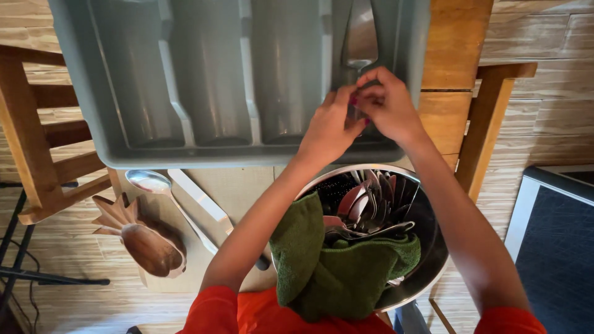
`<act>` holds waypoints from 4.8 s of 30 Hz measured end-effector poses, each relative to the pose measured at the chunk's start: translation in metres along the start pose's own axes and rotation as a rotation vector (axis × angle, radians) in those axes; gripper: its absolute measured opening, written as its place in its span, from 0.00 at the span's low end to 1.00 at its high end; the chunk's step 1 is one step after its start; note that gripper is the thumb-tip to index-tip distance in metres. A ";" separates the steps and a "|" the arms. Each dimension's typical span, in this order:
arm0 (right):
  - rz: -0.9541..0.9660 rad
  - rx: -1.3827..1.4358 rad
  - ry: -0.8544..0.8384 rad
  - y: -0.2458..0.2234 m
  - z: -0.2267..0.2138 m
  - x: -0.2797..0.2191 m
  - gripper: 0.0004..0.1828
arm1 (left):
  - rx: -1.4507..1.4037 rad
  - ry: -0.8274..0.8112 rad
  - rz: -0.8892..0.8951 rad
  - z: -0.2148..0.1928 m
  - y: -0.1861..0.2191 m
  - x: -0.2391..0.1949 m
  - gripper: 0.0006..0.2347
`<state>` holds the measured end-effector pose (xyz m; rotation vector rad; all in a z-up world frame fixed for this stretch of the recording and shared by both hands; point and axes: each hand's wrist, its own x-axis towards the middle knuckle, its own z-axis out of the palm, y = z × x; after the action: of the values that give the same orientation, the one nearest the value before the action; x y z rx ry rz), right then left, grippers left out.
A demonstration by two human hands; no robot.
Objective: Polishing silverware pieces one by one with a cloth and placing them into a partitioned grey sorting tray.
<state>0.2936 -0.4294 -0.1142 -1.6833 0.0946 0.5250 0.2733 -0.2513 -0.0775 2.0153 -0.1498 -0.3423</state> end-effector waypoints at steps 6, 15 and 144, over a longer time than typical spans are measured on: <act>-0.043 -0.400 0.070 0.006 0.010 0.004 0.22 | 0.034 -0.028 0.011 0.002 -0.012 -0.010 0.17; -0.135 -0.690 -0.007 -0.013 0.017 -0.003 0.31 | -0.003 -0.068 0.052 0.002 -0.013 -0.021 0.16; -0.240 -0.874 0.229 -0.034 0.164 -0.302 0.27 | 0.374 -0.001 0.322 -0.026 0.018 -0.303 0.24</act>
<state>-0.0103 -0.3366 0.0201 -2.5628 -0.2012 0.1820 -0.0061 -0.1601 0.0025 2.3106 -0.5678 -0.1144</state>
